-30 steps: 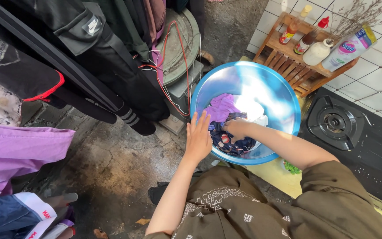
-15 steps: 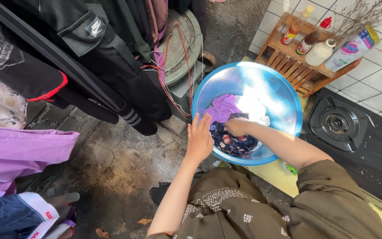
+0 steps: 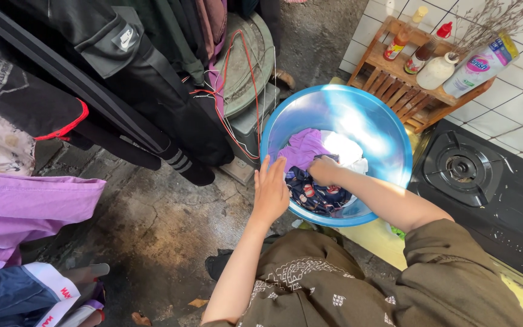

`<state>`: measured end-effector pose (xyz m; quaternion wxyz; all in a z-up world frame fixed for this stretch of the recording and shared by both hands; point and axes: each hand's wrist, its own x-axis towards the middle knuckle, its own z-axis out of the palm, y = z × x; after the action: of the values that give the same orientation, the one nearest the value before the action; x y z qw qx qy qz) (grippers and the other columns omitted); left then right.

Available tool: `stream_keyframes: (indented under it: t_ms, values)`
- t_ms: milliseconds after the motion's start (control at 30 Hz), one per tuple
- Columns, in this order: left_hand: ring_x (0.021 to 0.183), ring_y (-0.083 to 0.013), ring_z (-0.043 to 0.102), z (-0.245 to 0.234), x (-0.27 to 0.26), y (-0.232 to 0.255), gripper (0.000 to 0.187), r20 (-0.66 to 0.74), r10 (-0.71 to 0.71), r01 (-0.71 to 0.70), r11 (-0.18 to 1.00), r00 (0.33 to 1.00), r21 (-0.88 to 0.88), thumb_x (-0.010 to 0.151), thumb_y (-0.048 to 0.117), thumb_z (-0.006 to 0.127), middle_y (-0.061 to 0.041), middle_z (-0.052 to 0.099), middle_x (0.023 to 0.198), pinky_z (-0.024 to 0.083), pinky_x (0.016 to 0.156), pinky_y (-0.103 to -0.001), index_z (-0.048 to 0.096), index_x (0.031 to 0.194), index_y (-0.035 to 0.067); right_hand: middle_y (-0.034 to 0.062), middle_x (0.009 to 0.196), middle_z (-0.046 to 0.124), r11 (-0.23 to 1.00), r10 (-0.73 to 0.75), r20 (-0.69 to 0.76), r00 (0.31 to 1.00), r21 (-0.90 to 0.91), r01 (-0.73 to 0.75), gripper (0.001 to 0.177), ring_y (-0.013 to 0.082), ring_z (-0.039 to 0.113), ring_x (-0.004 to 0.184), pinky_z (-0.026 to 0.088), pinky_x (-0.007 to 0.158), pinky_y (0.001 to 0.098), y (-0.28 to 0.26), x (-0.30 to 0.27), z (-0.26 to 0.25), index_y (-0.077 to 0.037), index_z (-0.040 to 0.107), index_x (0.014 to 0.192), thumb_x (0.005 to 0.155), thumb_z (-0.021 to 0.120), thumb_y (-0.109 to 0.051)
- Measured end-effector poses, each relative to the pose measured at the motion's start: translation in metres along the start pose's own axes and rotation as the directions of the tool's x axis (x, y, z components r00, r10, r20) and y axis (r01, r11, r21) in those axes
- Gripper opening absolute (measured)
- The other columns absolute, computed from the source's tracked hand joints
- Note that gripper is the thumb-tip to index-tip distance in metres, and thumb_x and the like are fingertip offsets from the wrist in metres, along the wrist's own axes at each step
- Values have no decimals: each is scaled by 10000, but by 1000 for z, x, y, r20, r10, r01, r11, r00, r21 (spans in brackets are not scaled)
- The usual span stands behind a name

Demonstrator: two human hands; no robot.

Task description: The person takes wet clothes from a blue basin and hangs them on a blue radial drying rack. They handle a dark floral garment, a purple cloth, and a white cloth, spreading each on the rack arms to dry.

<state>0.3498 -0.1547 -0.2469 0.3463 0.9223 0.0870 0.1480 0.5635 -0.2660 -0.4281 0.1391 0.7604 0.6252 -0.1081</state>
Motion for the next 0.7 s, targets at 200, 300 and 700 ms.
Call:
stream_keyframes:
  t_ms: [200,300,700]
  values:
    - [1343,-414,138,-1,-1,2,478,-3,-5,5,1000,1000,-16,850,13,311,-198,388,1333,120,1018,-621,368,1324,-6,102,755,618,967,-14,-199,980,245,64,178,312,631,814,486,685,430,-4,-8,-29,-82,616,818,739,494,-185]
    - [1347,-415,128,-1,-1,2,477,9,-17,17,1000,1000,-9,852,18,315,-201,383,1338,120,1017,-627,363,1326,-10,218,766,632,856,69,-183,981,515,36,236,426,613,814,470,703,534,-16,-24,-75,-18,551,896,782,490,-216]
    - [1356,-397,120,-2,-5,5,441,20,-37,37,999,999,19,860,39,336,-188,397,1326,120,1018,-622,426,1291,7,183,796,594,746,24,-487,873,590,309,75,398,596,856,492,737,462,-28,-50,-135,-28,530,889,856,496,-86]
